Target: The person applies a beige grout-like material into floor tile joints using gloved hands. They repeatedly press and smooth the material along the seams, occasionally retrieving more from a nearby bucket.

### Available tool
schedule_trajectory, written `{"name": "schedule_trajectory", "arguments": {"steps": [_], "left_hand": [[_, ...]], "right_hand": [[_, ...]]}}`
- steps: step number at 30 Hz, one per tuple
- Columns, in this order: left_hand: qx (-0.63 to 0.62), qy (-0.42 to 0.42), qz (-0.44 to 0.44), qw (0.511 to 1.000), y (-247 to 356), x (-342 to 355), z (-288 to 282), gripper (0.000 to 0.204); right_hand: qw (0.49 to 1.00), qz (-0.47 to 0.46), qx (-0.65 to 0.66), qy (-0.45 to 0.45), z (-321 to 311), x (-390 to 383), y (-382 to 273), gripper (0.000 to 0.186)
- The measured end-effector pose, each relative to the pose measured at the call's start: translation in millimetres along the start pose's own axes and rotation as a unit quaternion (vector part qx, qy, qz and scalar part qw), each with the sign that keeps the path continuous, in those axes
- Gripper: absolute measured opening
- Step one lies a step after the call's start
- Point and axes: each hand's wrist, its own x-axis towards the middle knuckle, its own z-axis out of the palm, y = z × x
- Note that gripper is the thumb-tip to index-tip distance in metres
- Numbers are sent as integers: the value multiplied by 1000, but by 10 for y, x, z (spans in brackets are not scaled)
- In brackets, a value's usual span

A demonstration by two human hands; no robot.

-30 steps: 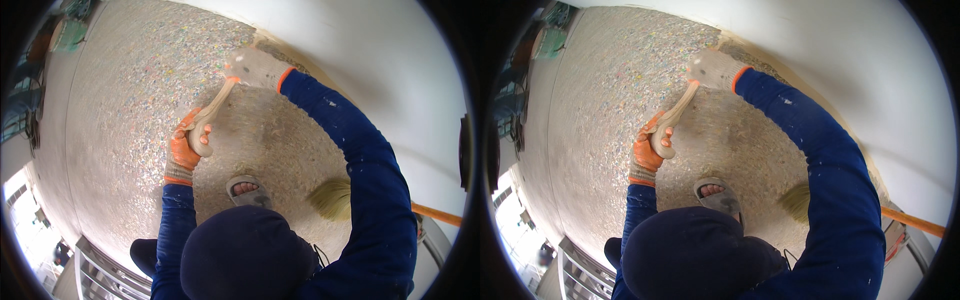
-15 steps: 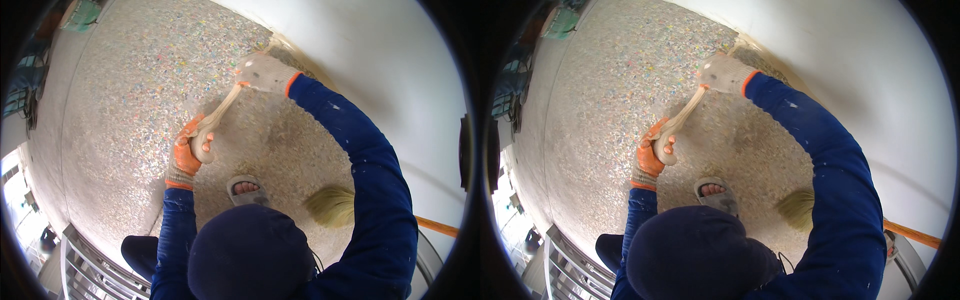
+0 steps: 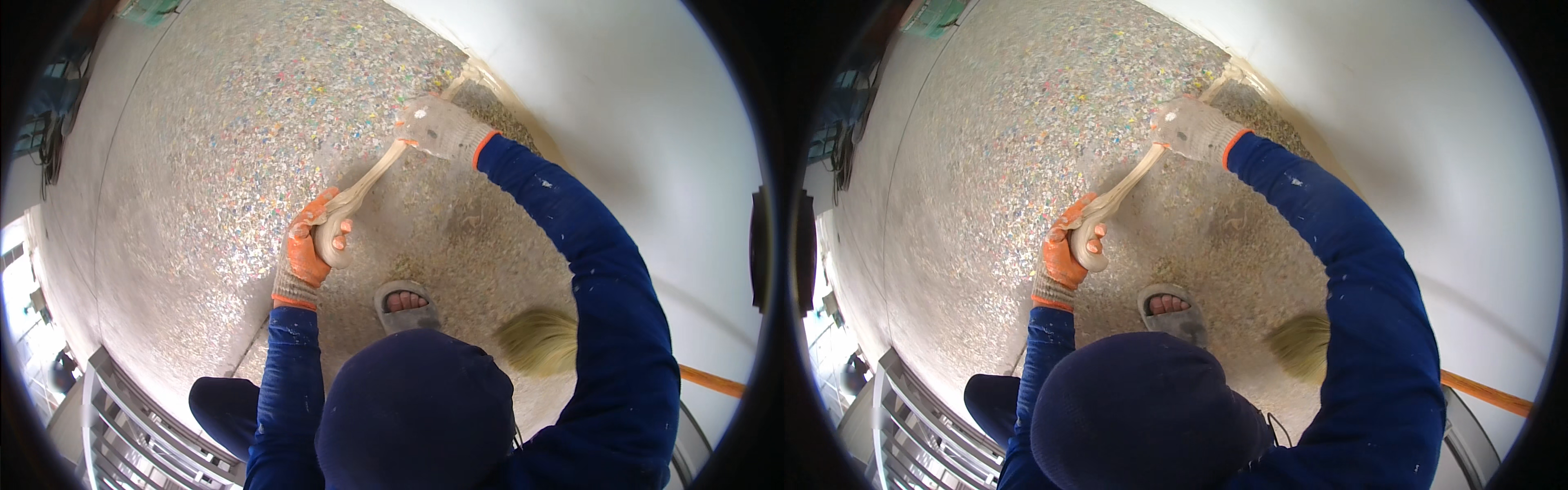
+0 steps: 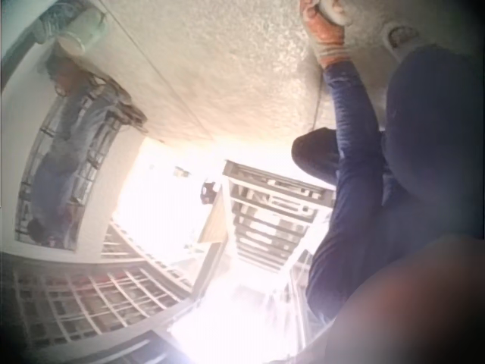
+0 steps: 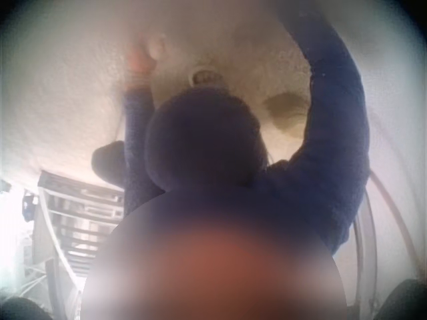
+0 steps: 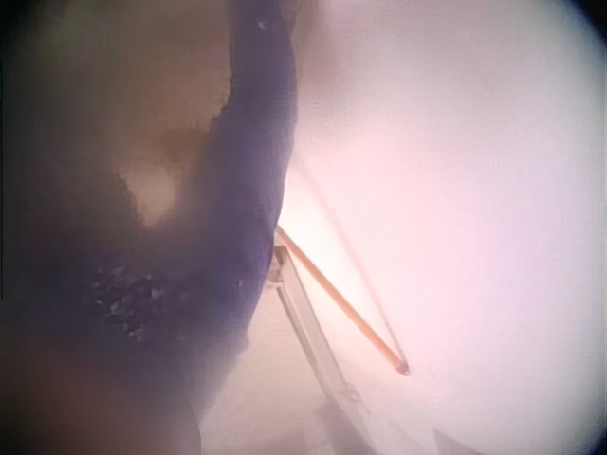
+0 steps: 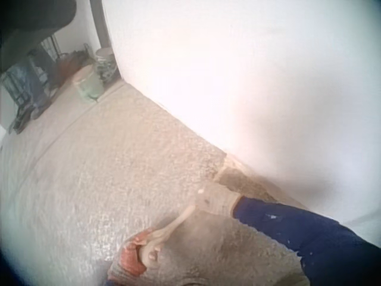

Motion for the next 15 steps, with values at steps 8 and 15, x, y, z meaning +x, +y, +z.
{"name": "schedule_trajectory", "arguments": {"steps": [8, 15], "left_hand": [[27, -12, 11, 1000, -46, -112, -42, 85], [39, -9, 15, 999, -21, -233, -147, 90]], "right_hand": [[998, 9, -8, -61, -10, 52, -117, 23], [998, -8, 65, -22, -99, 70, -252, 19]]}}
